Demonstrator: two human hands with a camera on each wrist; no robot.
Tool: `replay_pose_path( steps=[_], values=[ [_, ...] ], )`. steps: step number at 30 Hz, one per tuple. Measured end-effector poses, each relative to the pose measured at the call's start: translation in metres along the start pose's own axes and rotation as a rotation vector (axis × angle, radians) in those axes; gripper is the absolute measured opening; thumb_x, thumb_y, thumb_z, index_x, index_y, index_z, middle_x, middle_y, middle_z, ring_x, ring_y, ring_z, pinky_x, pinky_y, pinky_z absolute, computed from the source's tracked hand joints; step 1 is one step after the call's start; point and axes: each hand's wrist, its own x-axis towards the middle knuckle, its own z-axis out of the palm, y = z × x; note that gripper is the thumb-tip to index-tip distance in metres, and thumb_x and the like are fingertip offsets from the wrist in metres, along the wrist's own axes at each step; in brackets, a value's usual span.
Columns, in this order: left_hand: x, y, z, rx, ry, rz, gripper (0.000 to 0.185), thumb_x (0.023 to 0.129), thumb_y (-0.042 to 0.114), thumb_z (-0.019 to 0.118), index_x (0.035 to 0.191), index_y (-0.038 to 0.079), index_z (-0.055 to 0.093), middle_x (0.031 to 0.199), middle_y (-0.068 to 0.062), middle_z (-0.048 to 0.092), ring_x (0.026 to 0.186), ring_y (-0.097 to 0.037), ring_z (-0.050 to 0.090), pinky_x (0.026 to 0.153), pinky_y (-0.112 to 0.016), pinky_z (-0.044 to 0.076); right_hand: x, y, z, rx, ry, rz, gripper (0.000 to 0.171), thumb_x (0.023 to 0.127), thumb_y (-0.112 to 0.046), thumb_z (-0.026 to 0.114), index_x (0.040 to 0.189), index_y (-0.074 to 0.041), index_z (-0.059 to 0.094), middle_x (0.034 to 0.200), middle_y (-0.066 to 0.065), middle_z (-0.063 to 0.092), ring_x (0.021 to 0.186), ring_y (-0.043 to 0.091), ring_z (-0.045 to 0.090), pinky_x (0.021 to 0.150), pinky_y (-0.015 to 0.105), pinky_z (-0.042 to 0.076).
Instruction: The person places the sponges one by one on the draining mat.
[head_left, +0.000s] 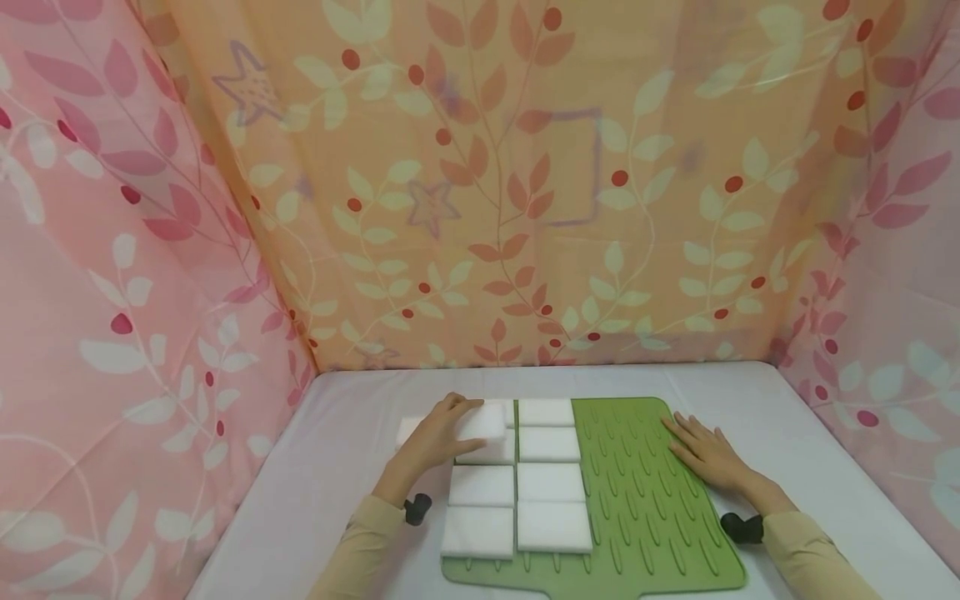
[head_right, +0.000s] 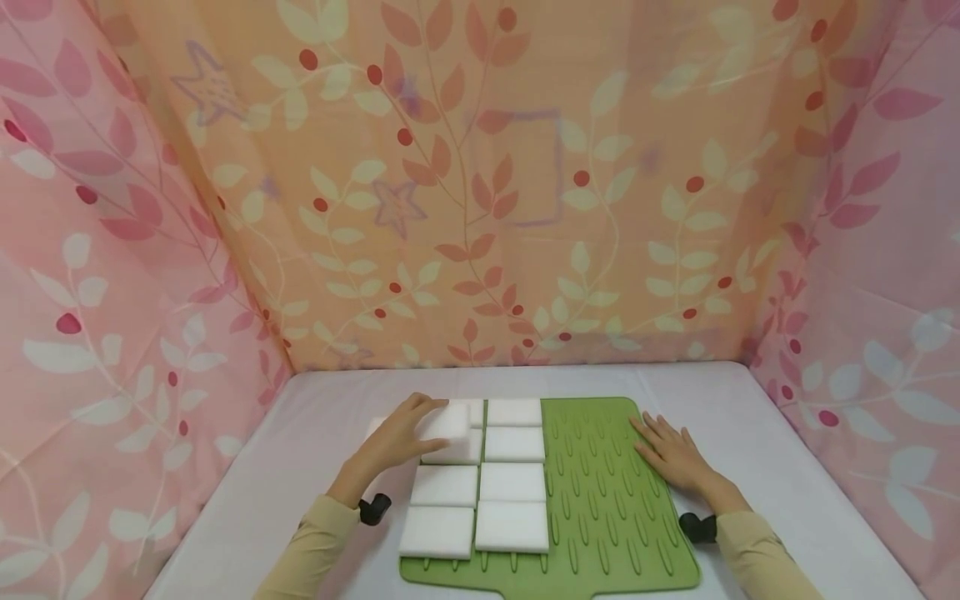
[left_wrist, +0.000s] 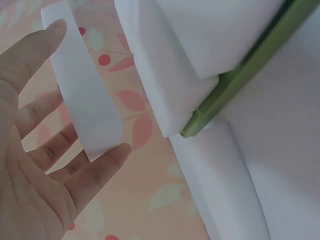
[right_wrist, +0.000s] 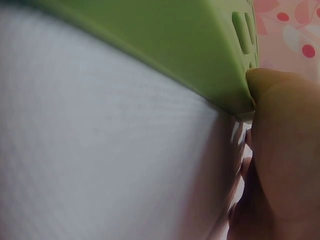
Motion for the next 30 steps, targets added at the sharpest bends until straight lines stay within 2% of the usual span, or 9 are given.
replay_pose_path(
  steps=[7,12,17,24,30],
  values=[
    [0.011,0.004,0.001,-0.009,-0.034,0.038,0.065,0.079,0.036,0.072,0.136,0.015,0.047,0.119,-0.009,0.047,0.101,-0.022,0.050,0.083,-0.037,0.048,-0.001,-0.001,-0.001,0.008,0.000,-0.003,0.053,0.097,-0.033,0.045,0.142,-0.007,0.035,0.145,0.027,0.028,0.131,0.052,0.020,0.098,0.071,0.008],
    [0.019,0.010,0.002,-0.021,-0.095,0.021,0.066,0.080,0.028,0.073,0.138,0.015,0.043,0.124,-0.011,0.044,0.108,-0.026,0.048,0.087,-0.039,0.047,0.000,-0.001,-0.001,0.004,0.001,-0.001,0.053,0.097,-0.033,0.045,0.142,-0.007,0.035,0.145,0.027,0.028,0.131,0.052,0.020,0.098,0.071,0.008],
    [0.029,0.016,0.003,-0.021,-0.145,0.052,0.067,0.080,0.023,0.073,0.138,0.011,0.042,0.125,-0.014,0.042,0.110,-0.027,0.046,0.090,-0.040,0.045,-0.001,-0.002,-0.002,0.003,0.000,0.001,0.053,0.097,-0.033,0.045,0.142,-0.007,0.036,0.145,0.027,0.028,0.131,0.052,0.021,0.098,0.071,0.008],
    [0.040,0.026,0.010,0.044,-0.142,0.088,0.067,0.079,0.030,0.073,0.138,0.016,0.044,0.122,-0.008,0.046,0.107,-0.022,0.049,0.088,-0.036,0.047,-0.001,-0.004,-0.003,0.006,0.001,0.002,0.053,0.097,-0.032,0.046,0.141,-0.005,0.036,0.145,0.027,0.028,0.131,0.052,0.021,0.098,0.071,0.008],
    [0.046,0.037,0.015,0.083,-0.160,0.053,0.068,0.078,0.038,0.073,0.137,0.022,0.044,0.122,-0.002,0.048,0.111,-0.018,0.050,0.084,-0.045,0.047,-0.001,-0.006,-0.004,0.004,0.000,0.005,0.053,0.097,-0.032,0.046,0.142,-0.006,0.037,0.145,0.027,0.029,0.131,0.052,0.021,0.099,0.071,0.008]
  ],
)
